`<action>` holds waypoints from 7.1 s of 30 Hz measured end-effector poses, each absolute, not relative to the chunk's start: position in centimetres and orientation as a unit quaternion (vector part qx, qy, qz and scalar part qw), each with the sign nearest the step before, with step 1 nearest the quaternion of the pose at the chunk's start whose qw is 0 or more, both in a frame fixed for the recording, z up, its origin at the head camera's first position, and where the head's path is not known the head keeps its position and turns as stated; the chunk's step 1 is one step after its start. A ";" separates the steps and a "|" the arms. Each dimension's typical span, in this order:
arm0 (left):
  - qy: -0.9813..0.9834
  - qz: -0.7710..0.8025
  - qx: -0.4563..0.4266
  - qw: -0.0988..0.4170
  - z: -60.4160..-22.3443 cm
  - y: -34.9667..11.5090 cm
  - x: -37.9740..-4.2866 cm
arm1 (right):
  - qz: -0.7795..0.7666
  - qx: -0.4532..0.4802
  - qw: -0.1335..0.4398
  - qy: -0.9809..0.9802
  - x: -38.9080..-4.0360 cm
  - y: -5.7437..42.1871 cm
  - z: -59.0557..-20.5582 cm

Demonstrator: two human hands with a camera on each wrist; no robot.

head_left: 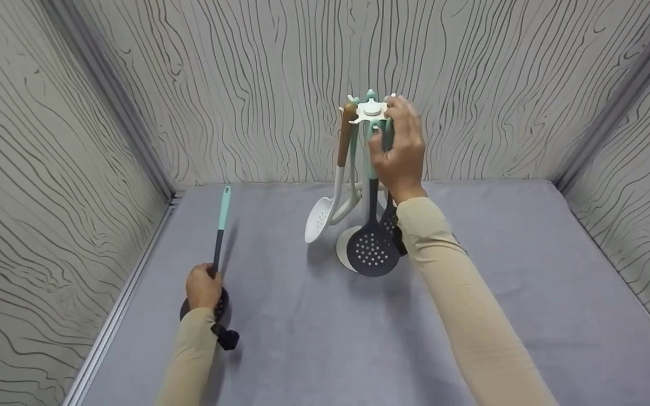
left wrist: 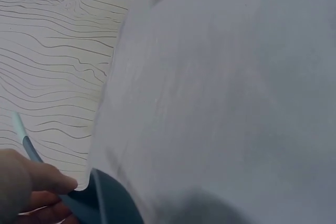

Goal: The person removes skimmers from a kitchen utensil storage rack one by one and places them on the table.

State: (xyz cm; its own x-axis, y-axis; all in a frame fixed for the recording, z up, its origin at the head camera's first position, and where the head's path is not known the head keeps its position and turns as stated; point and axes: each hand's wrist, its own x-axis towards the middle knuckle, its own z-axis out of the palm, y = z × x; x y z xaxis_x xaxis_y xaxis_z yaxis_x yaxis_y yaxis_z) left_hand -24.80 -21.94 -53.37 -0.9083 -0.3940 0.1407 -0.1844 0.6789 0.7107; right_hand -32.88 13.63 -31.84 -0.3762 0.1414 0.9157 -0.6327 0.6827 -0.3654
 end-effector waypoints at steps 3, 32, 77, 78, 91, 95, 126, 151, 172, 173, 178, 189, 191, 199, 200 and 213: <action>-0.906 -0.365 0.158 0.146 -53.3 -22.2 -24.7 | 0.363 0.164 0.533 -0.746 -32.8 13.7 -31.8; -0.929 -0.307 0.199 0.052 -54.4 -24.5 -24.1 | 0.366 0.167 0.543 -0.737 -32.9 13.4 -32.0; -0.936 -0.268 0.223 0.037 -55.2 -25.3 -24.2 | 0.371 0.168 0.555 -0.726 -33.2 13.8 -32.5; -0.937 -0.267 0.224 0.037 -55.2 -25.3 -24.2 | 0.371 0.167 0.554 -0.726 -33.2 13.8 -32.5; -0.937 -0.248 0.240 0.052 -56.1 -25.2 -24.5 | 0.370 0.164 0.554 -0.728 -33.2 13.7 -32.4; -0.937 -0.251 0.236 0.050 -56.0 -25.2 -24.3 | 0.370 0.164 0.553 -0.729 -33.2 13.7 -32.5; -0.934 -0.259 0.215 0.123 -55.4 -22.9 -24.4 | 0.372 0.157 0.555 -0.727 -33.2 13.7 -31.3; -0.931 -0.301 0.179 0.105 -54.6 -19.0 -24.5 | 0.327 0.163 0.554 -0.748 -32.9 13.9 -31.0; -0.915 -0.383 0.077 0.104 -54.9 -15.2 -23.9 | 0.348 0.176 0.557 -0.734 -33.1 13.8 -31.2; -0.914 -0.385 0.074 0.101 -54.8 -15.0 -23.8 | 0.348 0.176 0.555 -0.735 -33.1 13.8 -31.2; -0.916 -0.386 0.057 0.097 -54.2 -14.0 -23.8 | 0.351 0.170 0.548 -0.740 -33.1 13.8 -31.2; -0.909 -0.394 -0.017 0.139 -53.3 -11.8 -23.7 | 0.363 0.173 0.535 -0.743 -33.0 14.0 -30.9; -0.908 -0.392 -0.030 0.142 -53.2 -11.4 -23.7 | 0.368 0.175 0.535 -0.740 -33.0 14.1 -30.8; -0.899 -0.400 -0.075 0.161 -52.0 -10.1 -23.5 | 0.386 0.179 0.527 -0.736 -33.1 14.3 -30.7; -0.899 -0.400 -0.076 0.163 -51.9 -9.9 -23.5 | 0.389 0.179 0.526 -0.735 -33.1 14.4 -30.7; -0.889 -0.417 -0.082 0.171 -50.3 -7.4 -23.6 | 0.447 0.184 0.511 -0.711 -33.2 14.6 -30.6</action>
State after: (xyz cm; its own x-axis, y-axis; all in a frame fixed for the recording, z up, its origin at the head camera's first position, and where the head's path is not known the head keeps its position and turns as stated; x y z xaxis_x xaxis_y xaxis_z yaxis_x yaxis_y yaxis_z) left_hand -23.55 -7.38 -50.27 -0.9277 0.0035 0.3734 0.2892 0.6395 0.7124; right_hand -33.16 14.63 -30.58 -0.4108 0.1951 0.8906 -0.7176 0.5334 -0.4478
